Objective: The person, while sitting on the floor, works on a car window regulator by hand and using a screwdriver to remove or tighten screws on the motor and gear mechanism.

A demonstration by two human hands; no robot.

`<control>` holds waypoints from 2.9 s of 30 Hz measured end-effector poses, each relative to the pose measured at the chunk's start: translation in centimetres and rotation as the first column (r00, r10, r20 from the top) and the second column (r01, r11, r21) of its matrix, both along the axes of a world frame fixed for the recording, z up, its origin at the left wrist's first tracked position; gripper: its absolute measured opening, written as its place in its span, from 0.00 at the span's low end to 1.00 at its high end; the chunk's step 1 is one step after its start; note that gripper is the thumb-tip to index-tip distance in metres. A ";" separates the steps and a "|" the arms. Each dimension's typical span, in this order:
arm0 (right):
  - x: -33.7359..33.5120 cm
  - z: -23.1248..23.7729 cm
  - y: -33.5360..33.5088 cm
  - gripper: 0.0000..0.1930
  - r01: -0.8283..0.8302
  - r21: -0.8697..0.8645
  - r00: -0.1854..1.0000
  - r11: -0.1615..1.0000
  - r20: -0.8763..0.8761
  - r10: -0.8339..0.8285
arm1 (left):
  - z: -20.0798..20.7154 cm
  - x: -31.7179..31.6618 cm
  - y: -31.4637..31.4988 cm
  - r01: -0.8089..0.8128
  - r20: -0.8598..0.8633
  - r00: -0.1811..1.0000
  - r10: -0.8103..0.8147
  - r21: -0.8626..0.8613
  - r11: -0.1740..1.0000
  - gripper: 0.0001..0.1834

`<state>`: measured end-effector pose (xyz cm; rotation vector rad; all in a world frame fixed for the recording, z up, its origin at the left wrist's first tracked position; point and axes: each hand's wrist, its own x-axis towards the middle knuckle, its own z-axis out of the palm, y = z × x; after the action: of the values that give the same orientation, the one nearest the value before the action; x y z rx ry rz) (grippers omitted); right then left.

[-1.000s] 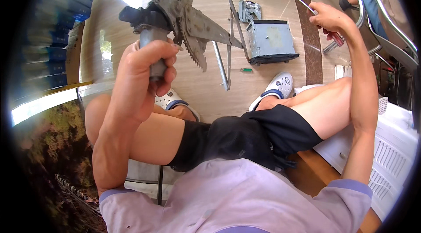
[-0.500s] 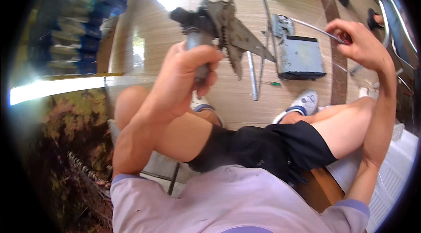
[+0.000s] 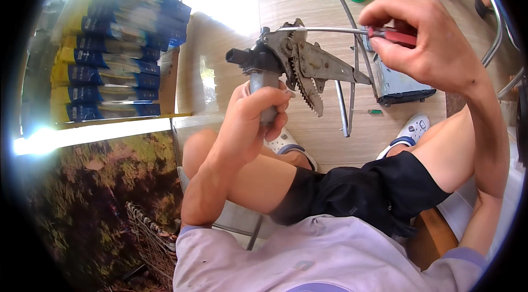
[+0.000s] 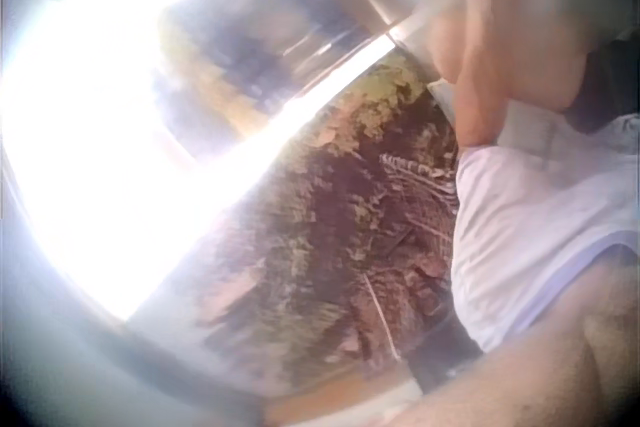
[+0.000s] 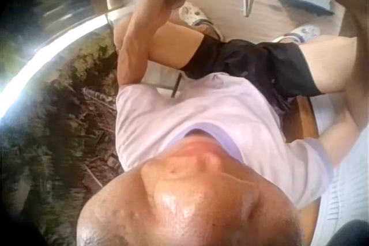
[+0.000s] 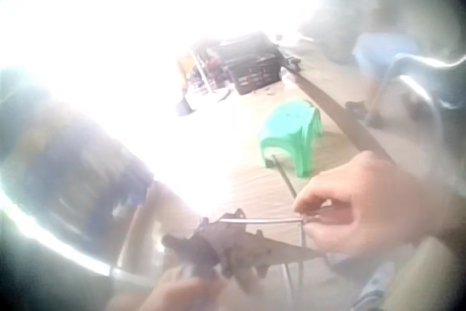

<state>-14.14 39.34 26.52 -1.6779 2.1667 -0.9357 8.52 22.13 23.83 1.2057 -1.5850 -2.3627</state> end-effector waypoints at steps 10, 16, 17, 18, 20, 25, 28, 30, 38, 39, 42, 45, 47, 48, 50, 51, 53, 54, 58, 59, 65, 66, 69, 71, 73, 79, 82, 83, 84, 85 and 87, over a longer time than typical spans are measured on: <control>-0.9 -0.9 0.0 0.12 -0.082 -0.022 0.949 0.996 0.302 0.085 | -0.1 0.2 0.0 0.003 -0.013 1.000 -0.003 0.003 1.000 0.06; -1.0 -1.3 0.4 0.13 -0.080 -0.067 0.962 0.995 0.256 0.094 | 0.0 0.1 0.1 0.024 -0.002 1.000 -0.024 -0.033 0.999 0.08; -1.0 -1.2 0.4 0.13 -0.079 -0.067 0.963 0.995 0.254 0.093 | 0.0 0.1 0.1 0.035 -0.006 0.999 -0.035 -0.032 0.999 0.08; -1.0 -1.2 0.4 0.13 -0.074 -0.049 0.962 0.996 0.261 0.084 | 0.1 0.1 0.1 0.036 -0.007 0.999 -0.036 -0.033 0.999 0.08; -1.0 -1.1 0.4 0.13 -0.070 -0.032 0.960 0.997 0.268 0.076 | 0.1 0.0 0.2 0.013 -0.016 1.000 -0.013 -0.010 1.000 0.06; -1.1 -0.9 0.6 0.13 -0.097 -0.043 0.964 0.994 0.245 0.105 | 0.1 0.1 0.2 0.023 -0.019 1.000 -0.023 -0.020 1.000 0.06; -1.0 -0.9 0.6 0.13 -0.077 -0.058 0.950 0.995 0.300 0.091 | 0.0 0.1 0.2 0.025 -0.027 0.999 -0.025 -0.015 1.000 0.06; -0.9 -1.0 0.4 0.13 -0.079 -0.054 0.948 0.995 0.305 0.092 | 0.0 0.2 0.2 0.025 -0.032 0.999 -0.025 -0.015 1.000 0.06; -1.0 -0.8 0.4 0.14 -0.055 -0.031 0.932 0.998 0.357 0.062 | 0.0 0.1 0.3 0.055 -0.032 0.998 -0.056 -0.033 0.998 0.06; -1.1 -0.9 0.5 0.14 -0.050 -0.026 0.926 0.998 0.374 0.056 | 0.0 0.1 0.3 0.054 -0.032 0.998 -0.055 -0.033 0.998 0.06; -1.3 -1.1 0.4 0.14 -0.054 -0.012 0.920 0.998 0.389 0.054 | 0.0 0.2 0.2 0.057 -0.030 0.998 -0.058 -0.028 0.998 0.06; -1.4 -0.9 0.4 0.15 -0.065 0.008 0.928 0.998 0.369 0.058 | -0.1 0.2 0.2 0.051 -0.019 0.999 -0.051 -0.034 0.998 0.06; -1.4 -1.0 0.4 0.15 -0.068 0.018 0.934 0.998 0.352 0.057 | 0.0 0.1 0.2 0.037 -0.034 0.999 -0.037 -0.012 0.999 0.06; -1.5 -1.0 0.4 0.14 -0.080 -0.006 0.945 0.997 0.317 0.078 | 0.0 0.1 0.2 0.036 -0.034 0.999 -0.037 -0.012 0.999 0.06; -1.5 -1.0 0.4 0.14 -0.096 -0.030 0.954 0.995 0.282 0.101 | 0.0 0.1 0.1 0.040 -0.037 0.998 -0.041 -0.009 0.999 0.06; -1.5 -0.9 0.5 0.14 -0.091 -0.034 0.959 0.995 0.267 0.097 | -0.1 0.2 0.1 0.038 -0.037 0.999 -0.038 -0.009 0.999 0.06; -1.4 -0.8 0.5 0.14 -0.086 -0.038 0.963 0.996 0.252 0.093 | -0.1 0.2 0.1 0.051 -0.045 0.998 -0.052 -0.005 0.999 0.06; -1.4 -0.8 0.5 0.13 -0.081 -0.030 0.958 0.996 0.272 0.086 | -0.1 0.2 0.1 0.052 -0.047 0.998 -0.052 -0.005 0.999 0.06; -1.2 -0.8 0.3 0.14 -0.078 -0.027 0.949 0.997 0.303 0.083 | 0.0 0.2 0.2 0.041 -0.046 0.998 -0.041 -0.001 0.999 0.06; -1.2 -0.8 0.3 0.14 -0.079 -0.027 0.949 0.996 0.303 0.084 | 0.0 0.2 0.1 0.047 -0.049 0.998 -0.047 -0.001 0.999 0.06; -1.6 -1.4 0.3 0.15 -0.088 -0.069 0.954 0.994 0.283 0.105 | 0.0 0.1 0.2 0.048 -0.042 0.998 -0.049 -0.028 0.998 0.06; -1.3 -0.5 0.2 0.16 -0.047 0.035 0.924 0.998 0.382 0.030 | 0.0 0.1 0.2 0.048 -0.042 0.998 -0.049 -0.027 0.998 0.06; -0.3 1.0 -0.1 0.18 0.015 0.173 0.840 0.985 0.532 -0.106 | 0.0 0.1 0.2 0.042 -0.030 0.999 -0.043 -0.034 0.999 0.06; -0.3 1.6 -0.2 0.19 0.045 0.207 0.791 0.977 0.590 -0.161 | 0.0 0.3 0.1 0.057 -0.037 0.998 -0.058 -0.036 0.998 0.06; -0.9 2.2 -0.4 0.19 -0.075 0.360 0.799 0.930 0.580 -0.160 | 0.1 0.4 0.0 0.083 -0.020 0.996 -0.085 -0.057 0.995 0.06; -0.8 -0.1 0.7 0.14 -0.069 -0.017 0.993 0.997 0.100 0.071 | 0.5 0.4 0.5 0.114 0.008 0.993 -0.114 -0.098 0.989 0.08; -0.9 0.1 0.4 0.13 -0.337 -0.203 0.901 0.919 -0.352 0.253 | 0.4 0.4 0.6 0.105 0.013 0.994 -0.105 -0.101 0.989 0.09; -0.8 -0.1 0.2 0.14 -0.352 -0.251 0.899 0.902 -0.360 0.251 | 0.4 0.4 0.5 0.101 0.013 0.995 -0.101 -0.099 0.990 0.09; -0.9 -0.3 0.1 0.14 -0.353 -0.252 0.899 0.901 -0.359 0.252 | 0.4 0.4 0.4 0.100 0.014 0.995 -0.099 -0.099 0.990 0.09; -1.0 -0.4 0.0 0.15 -0.385 -0.272 0.875 0.882 -0.410 0.256 | 0.4 0.4 0.3 0.108 0.015 0.994 -0.107 -0.097 0.989 0.09; -1.2 -0.3 -0.1 0.15 -0.415 -0.291 0.849 0.862 -0.464 0.252 | 0.3 0.4 0.3 0.120 0.013 0.993 -0.119 -0.099 0.988 0.09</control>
<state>-15.29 39.21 26.25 -2.5576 1.8782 -1.0158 8.97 22.43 24.16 1.1311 -1.8015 -2.3184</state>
